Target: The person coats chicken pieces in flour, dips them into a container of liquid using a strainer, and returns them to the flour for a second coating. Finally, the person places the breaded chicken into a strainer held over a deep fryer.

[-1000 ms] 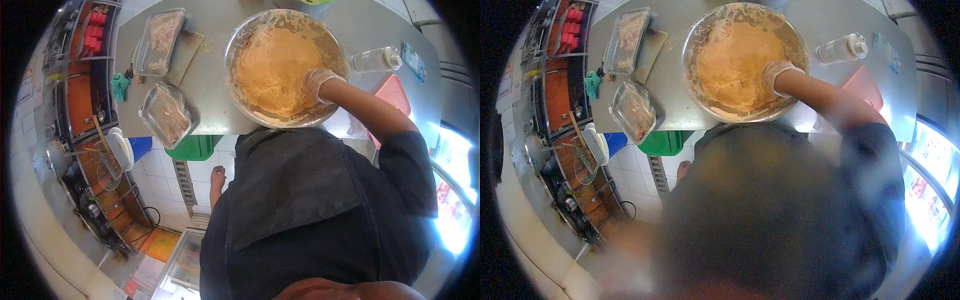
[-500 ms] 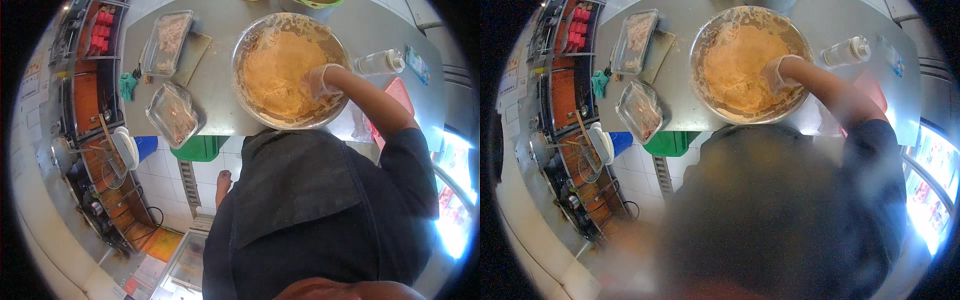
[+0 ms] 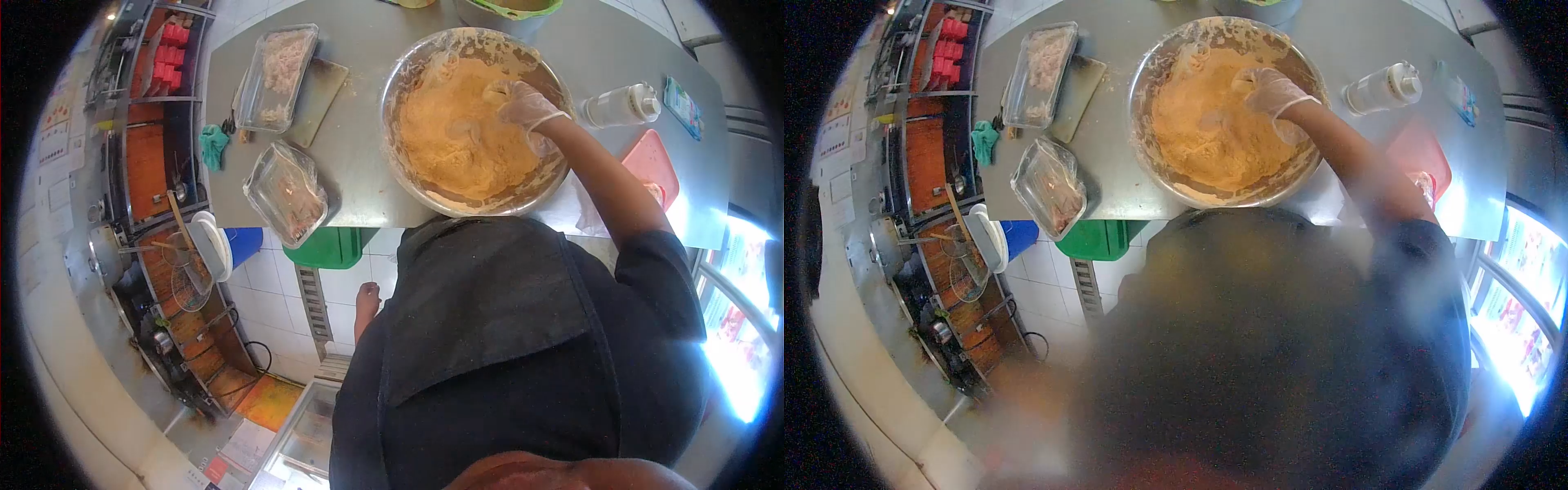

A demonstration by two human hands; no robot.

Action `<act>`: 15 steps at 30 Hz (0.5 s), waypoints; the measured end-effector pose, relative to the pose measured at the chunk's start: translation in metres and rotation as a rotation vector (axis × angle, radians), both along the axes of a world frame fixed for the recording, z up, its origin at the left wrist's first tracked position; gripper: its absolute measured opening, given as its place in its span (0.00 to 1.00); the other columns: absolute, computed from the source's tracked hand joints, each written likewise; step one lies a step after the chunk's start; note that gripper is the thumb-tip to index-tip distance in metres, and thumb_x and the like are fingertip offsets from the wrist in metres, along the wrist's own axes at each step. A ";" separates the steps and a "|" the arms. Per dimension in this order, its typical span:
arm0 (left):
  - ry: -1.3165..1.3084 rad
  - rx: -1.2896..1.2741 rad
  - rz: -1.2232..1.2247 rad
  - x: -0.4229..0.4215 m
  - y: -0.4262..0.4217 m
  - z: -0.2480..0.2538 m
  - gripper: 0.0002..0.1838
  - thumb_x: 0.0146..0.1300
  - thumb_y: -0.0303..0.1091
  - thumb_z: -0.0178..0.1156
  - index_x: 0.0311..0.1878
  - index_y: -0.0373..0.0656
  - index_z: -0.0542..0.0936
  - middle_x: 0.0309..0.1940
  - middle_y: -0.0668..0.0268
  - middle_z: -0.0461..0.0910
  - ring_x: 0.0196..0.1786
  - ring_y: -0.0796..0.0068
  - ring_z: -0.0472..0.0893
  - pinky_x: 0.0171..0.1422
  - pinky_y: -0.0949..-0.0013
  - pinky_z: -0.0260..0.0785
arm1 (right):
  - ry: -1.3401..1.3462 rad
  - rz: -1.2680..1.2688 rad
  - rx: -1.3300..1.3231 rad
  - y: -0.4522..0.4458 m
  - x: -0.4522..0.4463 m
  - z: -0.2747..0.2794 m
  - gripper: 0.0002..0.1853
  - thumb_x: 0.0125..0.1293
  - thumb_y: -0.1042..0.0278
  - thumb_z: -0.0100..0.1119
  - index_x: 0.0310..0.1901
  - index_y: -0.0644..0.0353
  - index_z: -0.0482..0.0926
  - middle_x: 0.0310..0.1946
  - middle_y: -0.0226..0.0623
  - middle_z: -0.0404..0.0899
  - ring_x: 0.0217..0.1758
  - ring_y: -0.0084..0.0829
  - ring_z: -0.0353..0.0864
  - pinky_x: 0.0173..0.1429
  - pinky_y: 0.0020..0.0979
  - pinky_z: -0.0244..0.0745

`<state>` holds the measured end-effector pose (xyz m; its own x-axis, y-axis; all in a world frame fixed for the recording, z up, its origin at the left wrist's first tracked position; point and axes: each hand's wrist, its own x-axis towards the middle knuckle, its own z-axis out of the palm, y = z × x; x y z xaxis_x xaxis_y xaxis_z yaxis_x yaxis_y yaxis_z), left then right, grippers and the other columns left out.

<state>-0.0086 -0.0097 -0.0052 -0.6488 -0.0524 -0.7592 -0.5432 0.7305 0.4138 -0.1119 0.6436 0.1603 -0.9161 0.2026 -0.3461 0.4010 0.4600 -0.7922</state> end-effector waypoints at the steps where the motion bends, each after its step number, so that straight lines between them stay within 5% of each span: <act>1: -0.005 -0.003 -0.009 -0.001 0.001 0.003 0.18 0.67 0.38 0.60 0.55 0.36 0.79 0.47 0.52 0.82 0.35 0.64 0.84 0.37 0.64 0.78 | -0.013 -0.010 -0.054 0.002 0.000 -0.004 0.20 0.56 0.71 0.63 0.52 0.54 0.84 0.46 0.45 0.86 0.50 0.43 0.84 0.57 0.38 0.76; 8: -0.009 0.026 -0.005 -0.009 -0.007 -0.016 0.18 0.67 0.38 0.60 0.54 0.37 0.79 0.44 0.52 0.82 0.34 0.66 0.83 0.38 0.64 0.78 | 0.210 0.214 0.470 -0.010 -0.006 -0.035 0.20 0.58 0.72 0.60 0.54 0.57 0.82 0.50 0.50 0.84 0.56 0.50 0.82 0.62 0.43 0.77; 11: -0.045 0.007 -0.054 -0.016 0.006 -0.003 0.17 0.67 0.37 0.60 0.54 0.37 0.79 0.42 0.54 0.82 0.33 0.66 0.83 0.38 0.64 0.78 | -0.190 0.273 0.449 -0.051 -0.017 0.023 0.20 0.60 0.66 0.60 0.55 0.57 0.81 0.53 0.53 0.82 0.58 0.53 0.81 0.64 0.47 0.76; 15: 0.028 0.036 -0.056 -0.019 0.005 -0.019 0.17 0.67 0.37 0.60 0.54 0.38 0.79 0.41 0.55 0.83 0.31 0.67 0.83 0.36 0.65 0.77 | -0.152 0.443 0.604 -0.062 -0.029 0.008 0.22 0.61 0.61 0.61 0.57 0.56 0.80 0.53 0.54 0.81 0.57 0.51 0.82 0.64 0.47 0.76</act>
